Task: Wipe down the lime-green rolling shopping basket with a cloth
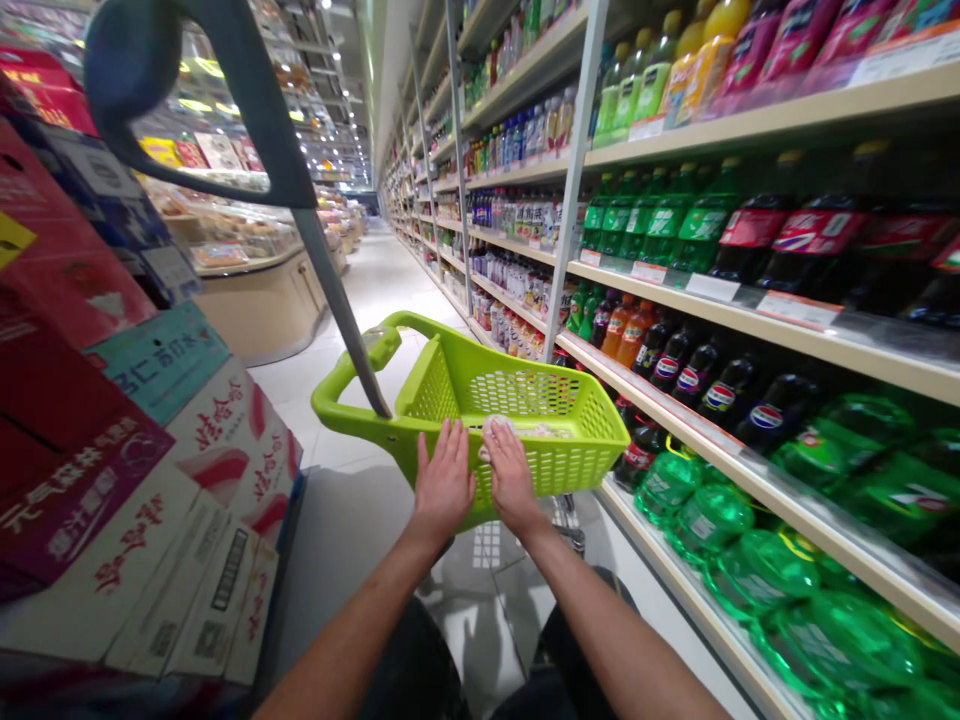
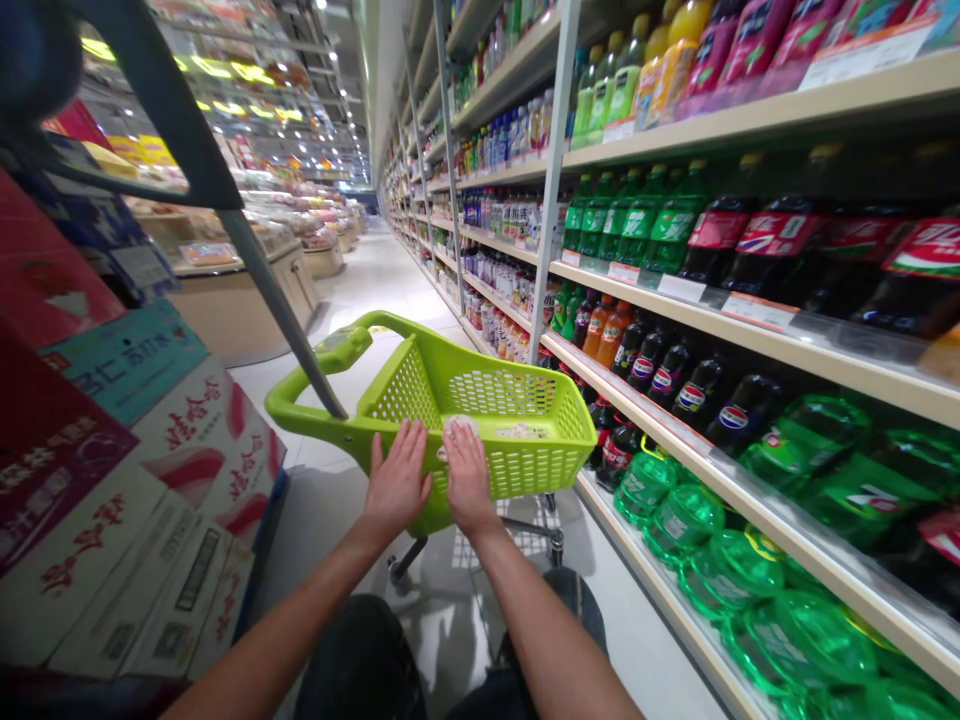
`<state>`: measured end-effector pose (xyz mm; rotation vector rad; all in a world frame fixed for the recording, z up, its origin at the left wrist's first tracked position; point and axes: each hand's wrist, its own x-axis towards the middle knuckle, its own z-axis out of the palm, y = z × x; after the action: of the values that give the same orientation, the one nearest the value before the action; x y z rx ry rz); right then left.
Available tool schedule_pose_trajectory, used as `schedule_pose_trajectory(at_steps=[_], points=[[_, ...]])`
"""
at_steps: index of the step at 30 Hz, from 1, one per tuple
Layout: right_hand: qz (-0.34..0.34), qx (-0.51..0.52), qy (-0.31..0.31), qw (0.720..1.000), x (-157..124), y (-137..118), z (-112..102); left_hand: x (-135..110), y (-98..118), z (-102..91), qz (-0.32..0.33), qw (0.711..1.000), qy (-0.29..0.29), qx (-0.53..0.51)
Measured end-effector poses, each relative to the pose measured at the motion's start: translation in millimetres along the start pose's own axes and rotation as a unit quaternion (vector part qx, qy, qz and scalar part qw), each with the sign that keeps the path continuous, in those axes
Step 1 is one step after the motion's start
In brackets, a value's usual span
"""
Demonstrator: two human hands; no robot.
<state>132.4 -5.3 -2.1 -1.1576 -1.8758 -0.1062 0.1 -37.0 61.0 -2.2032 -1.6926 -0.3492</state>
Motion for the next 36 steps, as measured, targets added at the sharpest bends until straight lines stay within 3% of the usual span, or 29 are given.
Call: schedule_pose_trajectory(at_steps=[3, 6, 12, 15, 18, 20, 23, 26, 28, 31, 36], points=[[0.022, 0.001, 0.012, 1.000, 1.1, 8.1, -3.4, -6.0, -16.0, -6.1, -0.044, 0.999, 0.025, 0.010], [0.069, -0.016, 0.057, 0.996, 2.5, 15.2, -3.3, -8.3, -21.0, -6.6, -0.044, 0.999, 0.026, 0.011], [-0.049, 0.046, 0.000, 0.998, 12.5, -24.7, 16.8, -11.0, -16.1, -2.9, -0.041, 0.999, 0.036, -0.005], [-0.010, 0.034, -0.004, 0.999, 12.0, -17.1, 14.4, -17.5, -34.7, -10.3, -0.062, 0.994, 0.080, -0.029], [0.049, 0.017, 0.015, 0.999, 10.5, 2.2, 9.1, -21.5, -62.7, -18.8, -0.156, 0.974, 0.162, -0.025], [0.061, 0.023, 0.026, 0.998, 14.6, 0.2, 11.4, -19.9, -76.3, -21.4, -0.182, 0.967, 0.176, -0.012], [0.032, 0.053, 0.021, 0.998, 31.0, -37.0, 24.6, -13.8, -82.2, -21.8, -0.176, 0.973, 0.151, 0.001], [-0.046, 0.085, 0.003, 0.995, 50.2, -87.8, 39.8, -10.5, -78.6, -24.0, -0.172, 0.975, 0.139, 0.006], [-0.090, 0.097, 0.002, 0.991, 56.2, -106.5, 44.7, -11.9, -76.8, -27.5, -0.161, 0.978, 0.130, 0.005], [-0.090, 0.096, 0.004, 0.991, 52.3, -99.1, 40.3, -16.8, -76.4, -32.8, -0.144, 0.982, 0.122, -0.004], [-0.007, 0.073, 0.037, 0.997, 42.9, -67.2, 22.0, -21.3, -73.3, -33.4, -0.135, 0.981, 0.133, -0.027]])
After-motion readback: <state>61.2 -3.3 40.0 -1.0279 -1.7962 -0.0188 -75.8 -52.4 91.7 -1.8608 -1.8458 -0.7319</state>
